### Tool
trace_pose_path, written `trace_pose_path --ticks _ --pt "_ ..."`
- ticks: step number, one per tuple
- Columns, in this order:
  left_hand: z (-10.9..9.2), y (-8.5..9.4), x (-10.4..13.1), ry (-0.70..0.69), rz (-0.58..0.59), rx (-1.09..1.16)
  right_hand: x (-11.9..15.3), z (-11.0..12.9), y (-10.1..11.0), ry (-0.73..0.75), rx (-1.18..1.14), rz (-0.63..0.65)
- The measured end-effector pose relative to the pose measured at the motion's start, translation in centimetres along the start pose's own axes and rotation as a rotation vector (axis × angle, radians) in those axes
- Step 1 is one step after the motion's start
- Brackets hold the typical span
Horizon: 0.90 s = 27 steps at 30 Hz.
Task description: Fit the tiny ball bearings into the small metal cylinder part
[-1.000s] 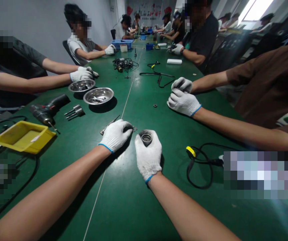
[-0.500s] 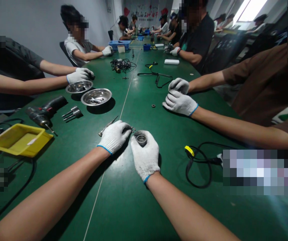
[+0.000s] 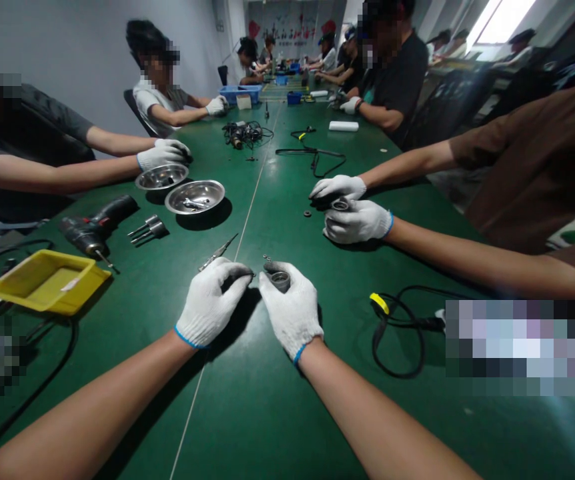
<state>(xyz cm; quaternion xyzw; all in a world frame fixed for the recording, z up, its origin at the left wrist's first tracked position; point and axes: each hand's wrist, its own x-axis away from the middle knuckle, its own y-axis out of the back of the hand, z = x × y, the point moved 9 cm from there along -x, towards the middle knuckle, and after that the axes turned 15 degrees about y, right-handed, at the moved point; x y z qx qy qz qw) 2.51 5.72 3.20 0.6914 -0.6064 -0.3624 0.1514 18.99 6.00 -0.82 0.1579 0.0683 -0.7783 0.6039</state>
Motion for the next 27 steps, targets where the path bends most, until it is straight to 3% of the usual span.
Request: trace_pose_path --ticks 5,27 --pt "-1.19 0.31 0.78 -0.103 -0.004 0.005 0.4 0.15 -0.17 0.021 0.002 0.013" --pt "-1.11 -0.23 0.48 -0.114 0.049 0.011 0.2 0.64 0.33 0.038 -0.04 -0.006"
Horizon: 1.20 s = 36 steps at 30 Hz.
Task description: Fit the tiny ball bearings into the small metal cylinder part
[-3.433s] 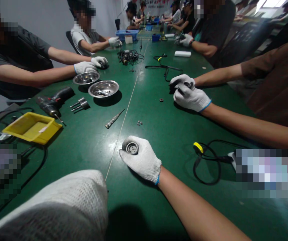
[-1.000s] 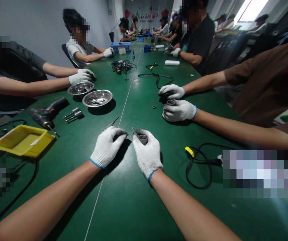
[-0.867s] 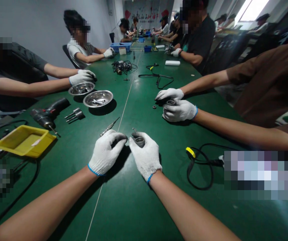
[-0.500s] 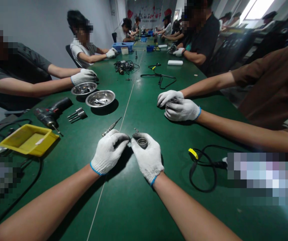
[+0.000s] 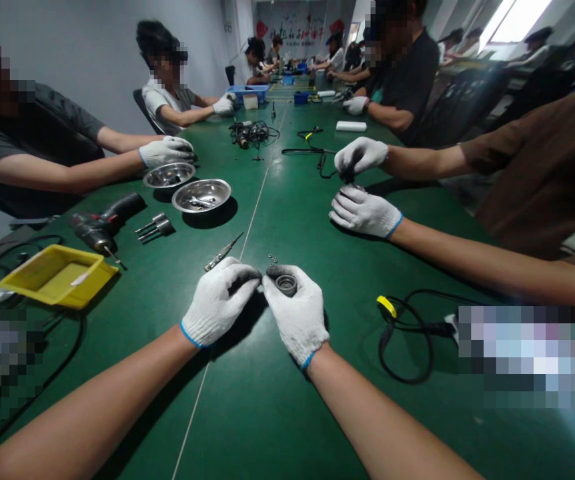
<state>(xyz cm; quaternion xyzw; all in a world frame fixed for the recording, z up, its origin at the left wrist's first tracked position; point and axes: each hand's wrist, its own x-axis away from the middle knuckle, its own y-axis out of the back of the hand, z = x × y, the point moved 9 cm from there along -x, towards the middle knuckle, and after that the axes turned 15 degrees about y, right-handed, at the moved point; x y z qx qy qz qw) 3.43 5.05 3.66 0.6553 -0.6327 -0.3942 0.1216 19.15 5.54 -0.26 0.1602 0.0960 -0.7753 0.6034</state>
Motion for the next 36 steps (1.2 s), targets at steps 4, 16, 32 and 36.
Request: trace_pose_path --ticks 4,16,32,36 --pt "0.0 0.1 0.0 0.005 0.001 0.012 0.0 0.3 0.0 0.021 0.008 0.008" --pt "-0.5 1.0 0.2 0.002 -0.059 0.043 0.2 1.0 0.1 0.089 0.057 0.002" --pt "-2.3 1.8 -0.2 0.224 0.009 0.184 1.4 0.6 -1.1 0.157 -0.092 0.169" --pt "-3.1 1.3 -0.8 0.218 0.125 0.12 1.7 0.8 -1.6 0.182 -0.113 0.234"
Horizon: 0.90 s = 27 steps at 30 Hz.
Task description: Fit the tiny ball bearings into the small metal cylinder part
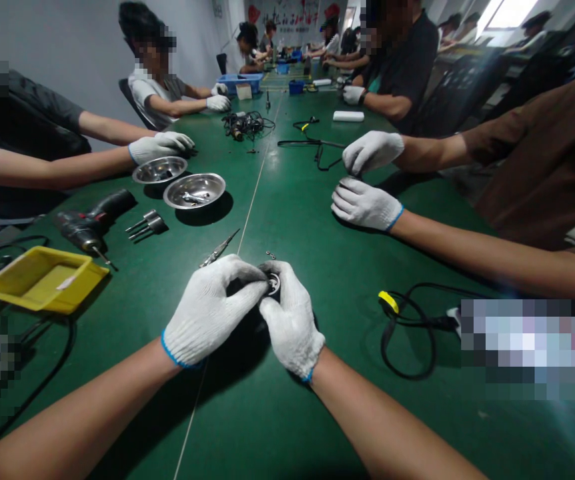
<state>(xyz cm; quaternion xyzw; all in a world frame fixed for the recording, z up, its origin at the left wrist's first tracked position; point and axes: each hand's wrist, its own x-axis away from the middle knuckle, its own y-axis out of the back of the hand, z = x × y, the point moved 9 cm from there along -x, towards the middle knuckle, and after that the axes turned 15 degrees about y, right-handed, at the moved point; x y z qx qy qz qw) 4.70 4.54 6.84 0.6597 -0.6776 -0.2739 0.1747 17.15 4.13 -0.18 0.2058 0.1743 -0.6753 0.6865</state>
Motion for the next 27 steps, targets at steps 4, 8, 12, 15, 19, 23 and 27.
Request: trace_pose_path --ticks 4,8,12,15,19,23,27 --pt "-0.2 -0.1 -0.3 0.001 0.024 -0.036 -0.1 0.0 -0.1 -0.004 -0.002 0.008" --pt "-0.4 -0.2 -0.3 -0.005 0.012 -0.076 -0.1 -0.2 -0.1 -0.028 0.021 -0.004" --pt "-0.6 -0.3 -0.3 -0.003 0.024 -0.128 0.1 -0.6 0.0 -0.051 0.021 -0.019" --pt "-0.7 -0.4 -0.4 0.007 0.046 -0.163 0.3 -0.9 -0.1 -0.053 0.003 -0.021" --pt "-0.7 -0.6 -0.4 0.019 0.079 -0.201 0.3 -1.0 -0.1 -0.053 -0.015 -0.015" --pt "-0.7 -0.5 -0.4 0.021 0.062 -0.21 0.2 -0.8 -0.1 -0.043 0.0 -0.006" --pt "-0.6 -0.5 -0.4 0.035 0.055 -0.215 0.2 -0.8 -0.1 -0.035 0.012 -0.004"
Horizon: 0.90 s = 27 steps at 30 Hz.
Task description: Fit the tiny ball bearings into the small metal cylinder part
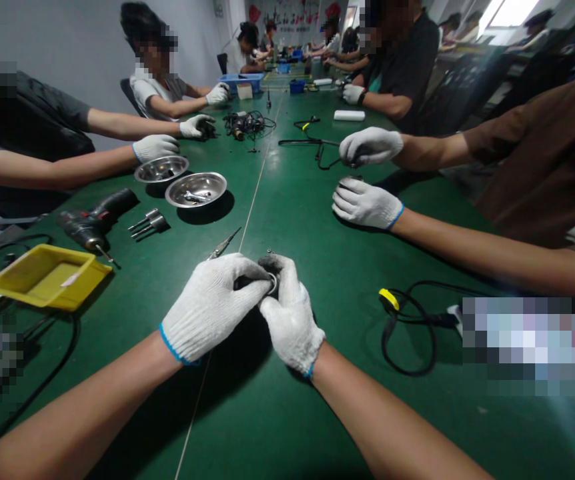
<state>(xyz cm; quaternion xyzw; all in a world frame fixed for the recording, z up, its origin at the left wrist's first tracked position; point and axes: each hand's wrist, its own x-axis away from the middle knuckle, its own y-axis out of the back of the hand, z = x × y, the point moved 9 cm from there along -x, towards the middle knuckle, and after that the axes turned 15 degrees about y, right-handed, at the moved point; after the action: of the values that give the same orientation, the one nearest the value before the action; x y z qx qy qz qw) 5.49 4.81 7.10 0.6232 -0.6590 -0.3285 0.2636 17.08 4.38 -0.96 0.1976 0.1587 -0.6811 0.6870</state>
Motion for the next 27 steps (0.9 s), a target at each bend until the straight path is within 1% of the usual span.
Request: trace_pose_path --ticks 9,15,22,27 --pt "-0.19 -0.04 -0.35 0.038 0.032 -0.037 0.0 -0.05 -0.14 -0.017 0.001 0.004" --pt "-0.55 0.04 -0.26 -0.007 0.034 -0.103 -0.07 0.15 -0.12 -0.016 -0.005 -0.002" --pt "-0.51 -0.15 -0.37 0.014 0.096 -0.097 -0.04 0.02 -0.2 -0.007 -0.008 0.006" --pt "-0.61 -0.21 -0.26 0.062 0.138 -0.112 -0.05 0.2 -0.22 0.036 -0.002 0.016"
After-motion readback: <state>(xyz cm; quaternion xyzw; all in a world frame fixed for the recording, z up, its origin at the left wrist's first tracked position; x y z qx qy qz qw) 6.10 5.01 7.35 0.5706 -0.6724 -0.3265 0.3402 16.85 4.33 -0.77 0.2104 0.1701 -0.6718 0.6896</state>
